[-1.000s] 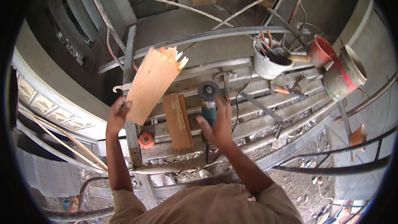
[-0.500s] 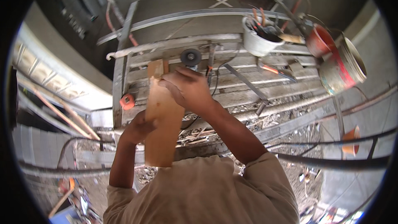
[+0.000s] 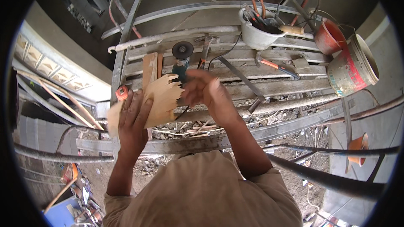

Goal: The person measures and marks a wooden plank with a ruler and pencil, then uses an angle grinder to cut the plank into smaller pieces. The person repeats the measuring, marking, and cutting process on the same plank multiple times.

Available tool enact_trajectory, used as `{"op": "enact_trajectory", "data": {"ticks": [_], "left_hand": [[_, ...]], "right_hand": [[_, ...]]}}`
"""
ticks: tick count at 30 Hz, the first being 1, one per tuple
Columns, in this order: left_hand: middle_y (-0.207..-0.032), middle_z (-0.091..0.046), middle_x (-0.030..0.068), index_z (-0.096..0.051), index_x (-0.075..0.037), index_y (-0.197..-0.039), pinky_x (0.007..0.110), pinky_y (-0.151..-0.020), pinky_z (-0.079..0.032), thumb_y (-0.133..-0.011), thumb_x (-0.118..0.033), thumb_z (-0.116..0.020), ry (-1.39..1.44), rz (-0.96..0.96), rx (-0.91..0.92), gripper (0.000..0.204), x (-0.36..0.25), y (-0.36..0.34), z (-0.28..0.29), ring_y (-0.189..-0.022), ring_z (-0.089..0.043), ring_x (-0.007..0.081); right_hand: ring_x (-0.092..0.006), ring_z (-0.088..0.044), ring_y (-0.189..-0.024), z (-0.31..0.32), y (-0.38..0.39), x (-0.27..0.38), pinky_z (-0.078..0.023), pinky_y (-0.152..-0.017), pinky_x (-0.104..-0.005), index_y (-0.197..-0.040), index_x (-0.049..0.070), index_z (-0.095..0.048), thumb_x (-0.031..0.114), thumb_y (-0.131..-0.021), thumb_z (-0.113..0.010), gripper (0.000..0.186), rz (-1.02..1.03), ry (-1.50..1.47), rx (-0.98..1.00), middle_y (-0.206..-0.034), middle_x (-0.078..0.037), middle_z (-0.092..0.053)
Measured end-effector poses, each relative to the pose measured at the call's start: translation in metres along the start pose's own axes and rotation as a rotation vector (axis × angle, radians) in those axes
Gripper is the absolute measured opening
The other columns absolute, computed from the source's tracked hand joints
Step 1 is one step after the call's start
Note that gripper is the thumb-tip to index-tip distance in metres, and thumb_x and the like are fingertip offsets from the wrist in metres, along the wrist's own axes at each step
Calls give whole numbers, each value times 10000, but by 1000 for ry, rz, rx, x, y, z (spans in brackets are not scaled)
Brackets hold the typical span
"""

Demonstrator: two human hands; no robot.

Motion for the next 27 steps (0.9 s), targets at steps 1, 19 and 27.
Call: {"op": "enact_trajectory", "data": {"ticks": [1,19,27], "left_hand": [[-1525,-509,124,-634,-169,-1382,565,-1159,-365,-855,67,-590,-53,-7,14,580,-3,2,-1,-1416,-452,425],[-1375,-508,176,-279,-31,-1578,522,-1098,-377,-477,-326,-1004,-65,886,134,1351,46,181,-19,-1249,-484,388],[-1421,-463,199,-325,-65,-1578,525,-1090,-390,-537,-411,-981,-1,976,63,1278,47,188,-41,-1268,-476,414]], "right_hand": [[-192,-648,-1042,-6,3,0,-542,-888,-370,-1417,20,-482,294,-922,-751,626,-109,-30,125,-1151,-111,-664],[-362,-652,-1138,104,-120,-179,-551,-883,-444,-1326,-104,-544,557,-866,-742,830,-310,1475,-435,-1253,-286,-637],[-348,-697,-952,182,-171,-220,-556,-786,-463,-1267,-71,-606,390,-765,-847,723,-486,1142,-712,-1103,-228,-693]]}}
Point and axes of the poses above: each hand's wrist, its own y-axis away from the middle knuckle, its own z-axis out of the back of the hand, x = y × z, the point moved 5 cm from there along -y, towards the middle knuckle
